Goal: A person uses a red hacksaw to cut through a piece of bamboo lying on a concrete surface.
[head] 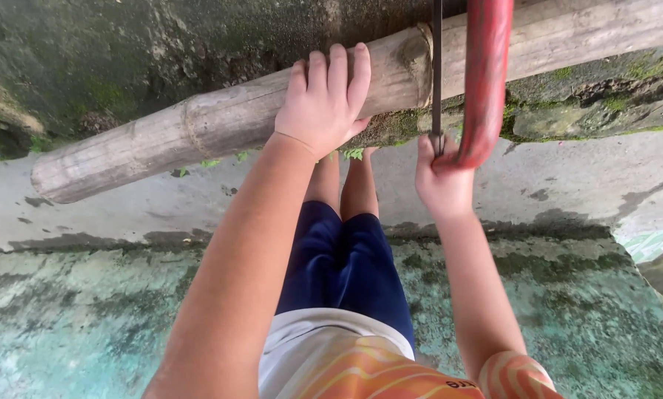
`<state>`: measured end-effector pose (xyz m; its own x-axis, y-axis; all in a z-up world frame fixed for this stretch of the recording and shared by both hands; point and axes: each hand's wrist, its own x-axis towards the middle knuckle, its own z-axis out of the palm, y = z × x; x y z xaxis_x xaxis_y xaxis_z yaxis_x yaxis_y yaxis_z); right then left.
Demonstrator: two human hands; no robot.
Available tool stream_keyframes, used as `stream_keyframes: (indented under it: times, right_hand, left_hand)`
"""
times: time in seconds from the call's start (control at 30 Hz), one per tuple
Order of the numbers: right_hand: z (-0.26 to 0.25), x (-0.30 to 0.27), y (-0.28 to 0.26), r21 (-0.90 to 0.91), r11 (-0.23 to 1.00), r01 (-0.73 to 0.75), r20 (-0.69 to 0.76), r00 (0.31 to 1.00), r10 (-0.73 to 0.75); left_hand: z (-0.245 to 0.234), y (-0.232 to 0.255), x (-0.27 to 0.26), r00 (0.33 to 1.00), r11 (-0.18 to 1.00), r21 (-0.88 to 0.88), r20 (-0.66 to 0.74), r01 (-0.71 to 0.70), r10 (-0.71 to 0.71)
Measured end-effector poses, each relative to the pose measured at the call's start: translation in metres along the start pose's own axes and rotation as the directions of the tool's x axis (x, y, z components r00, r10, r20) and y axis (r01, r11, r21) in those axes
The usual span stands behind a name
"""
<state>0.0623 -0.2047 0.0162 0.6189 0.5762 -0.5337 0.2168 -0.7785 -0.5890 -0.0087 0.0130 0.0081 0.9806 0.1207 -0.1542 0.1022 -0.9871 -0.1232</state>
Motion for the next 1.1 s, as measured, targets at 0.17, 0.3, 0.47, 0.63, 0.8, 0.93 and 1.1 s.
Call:
stream_keyframes:
  times: [0.17,0.3,0.47,0.63,0.8,0.93,1.1]
  right_hand:
    - [0.024,-0.072,0.025,-0.053,0.947,-0.316,-0.003,0.949,0.316]
    - [0.023,-0.034,0.014,-0.161,0.964,-0.214,-0.034,0.977,0.211]
    - [0.001,0.014,-0.011,0.181,0.973,-0.144,0.021,0.990,0.143]
    - [0.018,-0.059,0.029,-0.099,0.976,-0.193,0.036,0.980,0.198]
    - [0.016,-0.048,0.024,-0.227,0.959,-0.170,0.045,0.982,0.184]
    - [-0.005,0.021,-0.014,0.085,0.995,-0.053,0.002,0.999,0.053]
    - [0.004,-0.022,0.001,0.058,0.998,0.000,0.001,1.000,0.000]
  left_hand:
    - [-0.001,-0.004,0.001,0.999,1.000,-0.003,-0.034,-0.004,0.004]
    - [0.002,-0.003,0.003,0.999,1.000,-0.006,-0.045,-0.012,0.011]
    - [0.002,-0.005,0.002,1.000,1.000,-0.028,0.009,-0.009,0.009]
    - [0.002,-0.003,0.003,0.999,1.000,0.007,-0.054,0.007,-0.006]
    - [0.000,-0.002,-0.002,0.999,1.000,-0.023,-0.051,-0.021,0.020]
    - [0.005,-0.006,0.006,1.000,1.000,-0.007,-0.027,0.001,-0.001]
    - [0.002,-0.001,0.001,1.000,1.000,0.022,-0.017,-0.008,0.008]
